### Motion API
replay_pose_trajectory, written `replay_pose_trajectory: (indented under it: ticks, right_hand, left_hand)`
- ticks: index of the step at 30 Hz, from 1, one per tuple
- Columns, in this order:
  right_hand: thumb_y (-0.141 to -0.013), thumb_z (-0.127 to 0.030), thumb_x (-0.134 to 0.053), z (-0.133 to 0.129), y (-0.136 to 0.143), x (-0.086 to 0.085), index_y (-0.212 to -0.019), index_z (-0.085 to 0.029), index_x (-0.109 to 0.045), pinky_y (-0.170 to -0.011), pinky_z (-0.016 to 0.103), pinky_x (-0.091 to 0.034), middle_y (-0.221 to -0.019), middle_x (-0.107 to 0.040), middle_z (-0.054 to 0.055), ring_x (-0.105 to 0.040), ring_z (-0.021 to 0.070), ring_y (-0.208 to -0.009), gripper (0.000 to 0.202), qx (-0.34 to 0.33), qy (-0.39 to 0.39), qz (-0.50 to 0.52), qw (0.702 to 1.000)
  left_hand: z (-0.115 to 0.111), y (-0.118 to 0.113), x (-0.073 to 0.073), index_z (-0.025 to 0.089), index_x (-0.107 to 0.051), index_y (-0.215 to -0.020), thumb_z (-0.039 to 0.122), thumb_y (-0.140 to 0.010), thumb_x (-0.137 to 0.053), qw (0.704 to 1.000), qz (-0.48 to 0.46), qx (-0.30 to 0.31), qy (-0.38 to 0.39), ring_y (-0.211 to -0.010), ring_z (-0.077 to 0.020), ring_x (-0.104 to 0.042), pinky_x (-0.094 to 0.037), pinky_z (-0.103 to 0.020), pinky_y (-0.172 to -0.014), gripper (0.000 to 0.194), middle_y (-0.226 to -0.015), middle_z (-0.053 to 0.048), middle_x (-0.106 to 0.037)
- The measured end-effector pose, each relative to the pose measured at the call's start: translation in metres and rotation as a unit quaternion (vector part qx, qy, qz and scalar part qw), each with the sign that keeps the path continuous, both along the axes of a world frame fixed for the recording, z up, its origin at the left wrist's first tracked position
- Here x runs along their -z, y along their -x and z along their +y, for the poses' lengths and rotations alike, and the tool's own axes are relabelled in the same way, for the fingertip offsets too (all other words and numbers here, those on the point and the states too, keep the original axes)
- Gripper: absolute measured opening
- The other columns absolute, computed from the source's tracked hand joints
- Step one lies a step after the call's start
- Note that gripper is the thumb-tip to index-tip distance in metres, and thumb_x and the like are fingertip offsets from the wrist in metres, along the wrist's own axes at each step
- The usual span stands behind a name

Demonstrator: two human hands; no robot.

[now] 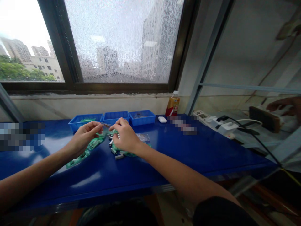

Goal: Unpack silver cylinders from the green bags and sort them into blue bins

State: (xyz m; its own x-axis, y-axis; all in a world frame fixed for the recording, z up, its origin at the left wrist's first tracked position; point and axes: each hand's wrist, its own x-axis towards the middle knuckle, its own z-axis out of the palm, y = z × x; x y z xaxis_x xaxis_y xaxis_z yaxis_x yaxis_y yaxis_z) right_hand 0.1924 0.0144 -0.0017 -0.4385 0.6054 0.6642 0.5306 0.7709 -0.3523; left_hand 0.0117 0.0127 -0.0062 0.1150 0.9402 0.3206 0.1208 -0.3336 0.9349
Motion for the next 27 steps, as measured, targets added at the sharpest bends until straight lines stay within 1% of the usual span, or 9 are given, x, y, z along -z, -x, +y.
replay_pose_trajectory:
  ticks: [3,6,8,10,13,16,19,23,27]
  right_hand:
    - [-0.077,-0.029,-0.055,0.004,0.002,-0.001,-0.075,-0.015,-0.064,-0.073,0.03,-0.041,-0.076,-0.05,0.003,-0.05,0.0155,-0.078,0.017,0.006,0.162,0.07,0.984]
    - [-0.085,-0.047,-0.039,0.004,0.006,-0.001,-0.073,-0.013,-0.062,-0.055,0.025,-0.039,-0.065,-0.053,0.003,-0.05,0.0126,-0.062,0.043,-0.075,0.359,0.168,0.915]
    - [-0.084,-0.044,-0.041,0.003,0.008,0.0,-0.07,-0.012,-0.059,-0.05,0.022,-0.035,-0.061,-0.053,0.001,-0.048,0.01,-0.055,0.039,-0.104,0.409,0.216,0.88]
    - [-0.081,-0.034,-0.049,0.002,0.01,0.001,-0.067,-0.012,-0.057,-0.049,0.02,-0.034,-0.058,-0.052,-0.001,-0.046,0.0083,-0.052,0.027,-0.098,0.391,0.219,0.889]
    - [-0.08,-0.028,-0.05,0.0,0.008,0.002,-0.07,-0.013,-0.059,-0.05,0.021,-0.034,-0.058,-0.052,-0.002,-0.046,0.0086,-0.053,0.019,-0.062,0.281,0.169,0.943]
    - [-0.082,-0.024,-0.049,-0.002,0.004,0.001,-0.081,-0.015,-0.064,-0.057,0.022,-0.036,-0.067,-0.057,0.001,-0.048,0.0102,-0.059,0.018,-0.021,0.108,0.066,0.992]
    - [-0.084,-0.019,-0.046,-0.003,-0.001,0.0,-0.091,-0.018,-0.065,-0.064,0.024,-0.037,-0.071,-0.057,0.002,-0.05,0.0116,-0.065,0.02,-0.006,-0.008,-0.028,1.0]
    - [-0.081,-0.01,-0.044,-0.003,-0.001,0.0,-0.096,-0.017,-0.062,-0.067,0.025,-0.041,-0.079,-0.059,0.004,-0.052,0.0121,-0.07,0.025,-0.032,-0.02,-0.02,0.999]
    - [-0.076,-0.01,-0.048,-0.001,0.003,0.0,-0.092,-0.017,-0.058,-0.063,0.023,-0.045,-0.086,-0.058,0.004,-0.055,0.012,-0.075,0.02,-0.023,0.079,0.087,0.993]
  left_hand:
    - [-0.002,0.001,-0.002,0.015,-0.055,-0.08,0.036,-0.079,-0.054,0.993,0.069,-0.03,-0.087,-0.066,-0.011,-0.05,-0.038,-0.022,-0.059,0.021,-0.073,0.0,-0.055]
    - [-0.007,-0.001,-0.002,0.016,-0.058,-0.081,0.033,-0.081,-0.052,0.972,0.167,-0.014,-0.165,-0.073,-0.0136,-0.052,-0.04,-0.024,-0.064,0.018,-0.078,-0.002,-0.058]
    - [-0.009,-0.002,-0.001,0.017,-0.06,-0.082,0.03,-0.082,-0.051,0.951,0.223,-0.004,-0.215,-0.077,-0.0149,-0.053,-0.041,-0.027,-0.069,0.016,-0.081,-0.003,-0.059]
    - [-0.011,-0.002,-0.001,0.018,-0.061,-0.082,0.028,-0.082,-0.05,0.933,0.254,-0.002,-0.253,-0.08,-0.016,-0.053,-0.041,-0.028,-0.073,0.015,-0.083,-0.004,-0.059]
    - [-0.01,-0.002,-0.003,0.017,-0.062,-0.08,0.033,-0.082,-0.049,0.939,0.263,-0.006,-0.223,-0.082,-0.0177,-0.053,-0.04,-0.03,-0.074,0.02,-0.083,-0.004,-0.059]
    - [-0.008,-0.002,-0.005,0.015,-0.061,-0.081,0.044,-0.084,-0.042,0.979,0.188,0.02,-0.08,-0.078,-0.018,-0.052,-0.039,-0.029,-0.068,0.035,-0.08,-0.005,-0.059]
    - [-0.007,-0.003,-0.006,0.013,-0.059,-0.084,0.048,-0.084,-0.038,0.994,0.055,0.078,0.06,-0.071,-0.0156,-0.051,-0.038,-0.026,-0.061,0.041,-0.078,-0.005,-0.057]
    - [-0.008,-0.003,-0.009,0.012,-0.056,-0.076,0.038,-0.075,-0.055,0.993,-0.015,0.078,0.088,-0.068,-0.014,-0.051,-0.038,-0.024,-0.06,0.026,-0.074,-0.004,-0.056]
    - [-0.008,0.001,-0.014,0.013,-0.056,-0.074,0.031,-0.071,-0.058,0.998,0.009,0.04,0.038,-0.069,-0.0141,-0.052,-0.038,-0.025,-0.062,0.018,-0.071,-0.002,-0.056]
